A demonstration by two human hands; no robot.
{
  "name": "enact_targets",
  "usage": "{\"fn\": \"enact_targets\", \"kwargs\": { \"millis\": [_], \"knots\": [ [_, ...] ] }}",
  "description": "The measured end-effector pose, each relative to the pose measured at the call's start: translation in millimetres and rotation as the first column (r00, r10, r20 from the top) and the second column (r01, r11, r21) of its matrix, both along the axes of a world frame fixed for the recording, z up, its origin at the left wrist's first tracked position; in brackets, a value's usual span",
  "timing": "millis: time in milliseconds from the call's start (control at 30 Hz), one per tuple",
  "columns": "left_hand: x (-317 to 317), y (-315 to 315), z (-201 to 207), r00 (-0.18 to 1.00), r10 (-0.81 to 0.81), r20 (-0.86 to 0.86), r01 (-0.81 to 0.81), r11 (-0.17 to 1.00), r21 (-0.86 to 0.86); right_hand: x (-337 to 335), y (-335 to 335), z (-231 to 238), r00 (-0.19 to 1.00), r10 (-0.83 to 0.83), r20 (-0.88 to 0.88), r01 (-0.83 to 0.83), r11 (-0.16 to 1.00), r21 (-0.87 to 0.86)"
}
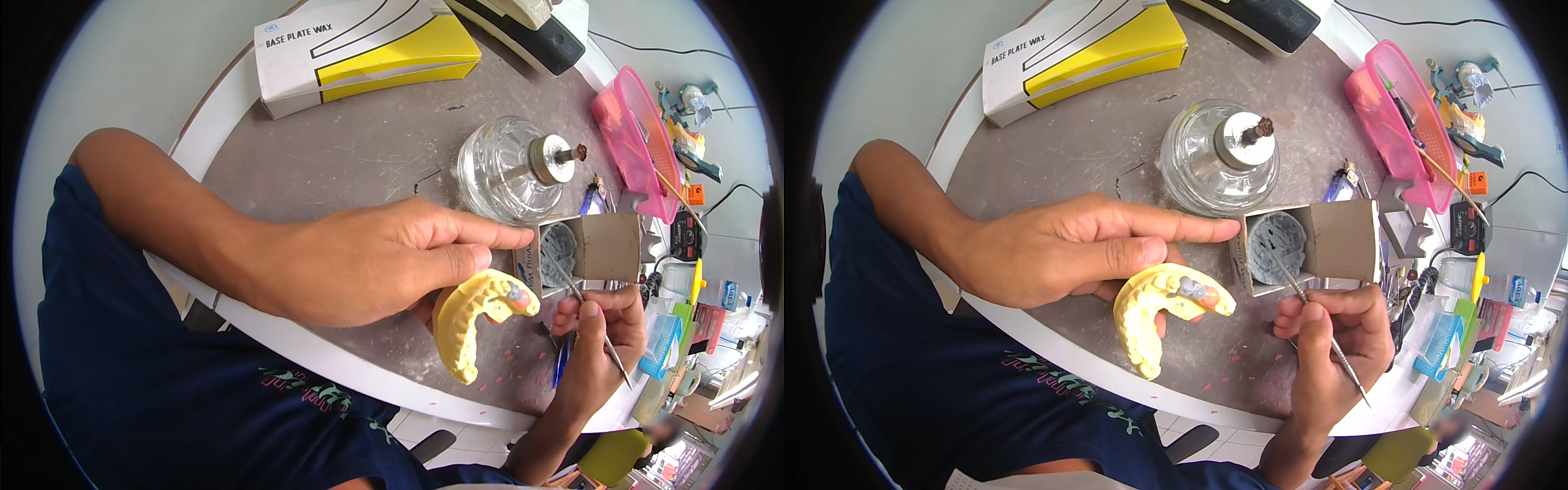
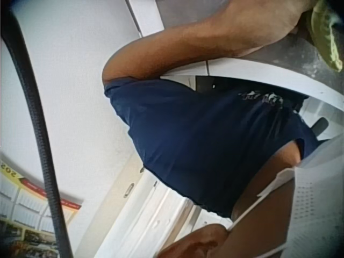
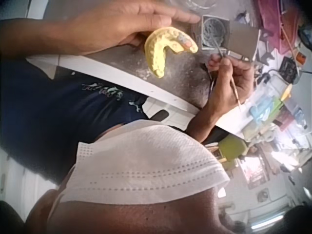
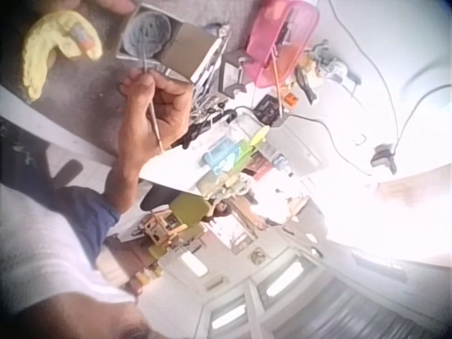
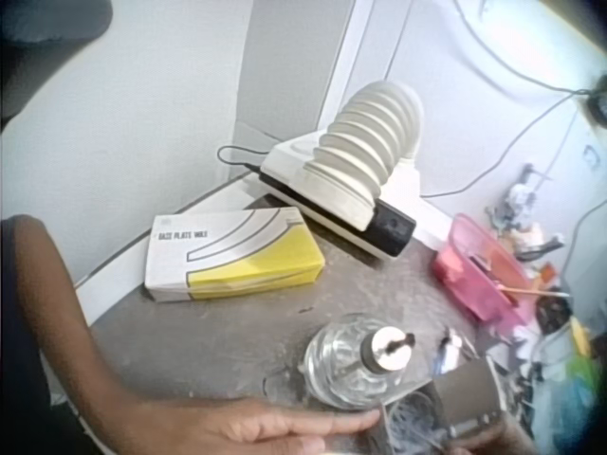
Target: The person holds a yellow dental wax model in their left hand and uses a metal spatula to apply and smooth wax onto the model's surface. They repeatedly dip the tool into a container of wax and carefully shape the material on the model.
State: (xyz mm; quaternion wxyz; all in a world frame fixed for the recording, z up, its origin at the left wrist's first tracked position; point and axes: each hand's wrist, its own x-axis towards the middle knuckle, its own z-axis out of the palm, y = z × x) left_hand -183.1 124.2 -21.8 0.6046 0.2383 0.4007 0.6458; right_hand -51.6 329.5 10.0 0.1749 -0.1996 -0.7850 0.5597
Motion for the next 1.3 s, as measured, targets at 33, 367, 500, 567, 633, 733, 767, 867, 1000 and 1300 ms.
{"fn": "enact_targets", "kwargs": {
  "millis": [33,367,500,567,633,733,767,867,1000,1300],
  "knots": [
    [0.1,0.0,0.0,1.0,0.0,-0.007,0.0,1.0,-0.004,-0.1,-1.2,-0.6,1.0,-0.007,-0.009,0.007,1.0,-0.021],
    [4.3,-0.6,0.4,0.995,0.074,-0.064,-0.076,0.997,-0.024,1.8,-8.1,5.0,0.999,-0.036,0.036,0.033,0.997,0.068],
    [3.6,0.8,0.1,0.995,0.064,-0.075,-0.065,0.998,-0.012,1.7,-9.8,5.1,0.998,-0.039,0.045,0.034,0.994,0.101],
    [3.7,1.2,0.4,0.995,0.061,-0.074,-0.062,0.998,-0.013,2.5,-9.7,4.3,0.999,-0.036,0.03,0.032,0.993,0.113],
    [3.7,0.9,-0.4,0.995,0.064,-0.08,-0.066,0.998,-0.012,2.7,-10.2,-0.6,0.999,-0.035,-0.002,0.035,0.991,0.127],
    [3.6,0.4,-0.8,0.994,0.069,-0.088,-0.069,0.998,-0.006,1.0,-12.6,-1.0,0.999,-0.052,0.015,0.05,0.992,0.115],
    [3.6,0.2,-0.8,0.994,0.07,-0.086,-0.07,0.998,-0.003,1.2,-11.9,-1.5,0.999,-0.05,0.017,0.049,0.996,0.073],
    [-0.9,-0.2,-0.6,0.997,0.005,-0.079,-0.006,1.0,-0.013,2.2,-9.0,-5.5,0.999,-0.047,0.003,0.047,0.999,-0.003],
    [-0.5,0.6,0.6,0.998,-0.008,-0.069,0.006,1.0,-0.021,3.4,-10.8,-12.3,0.998,-0.034,-0.059,0.037,0.998,0.059],
    [-1.3,0.7,0.3,0.998,-0.015,-0.055,0.014,1.0,-0.021,3.8,-11.3,-11.2,0.998,-0.037,-0.057,0.038,0.999,0.011]
  ]
}}
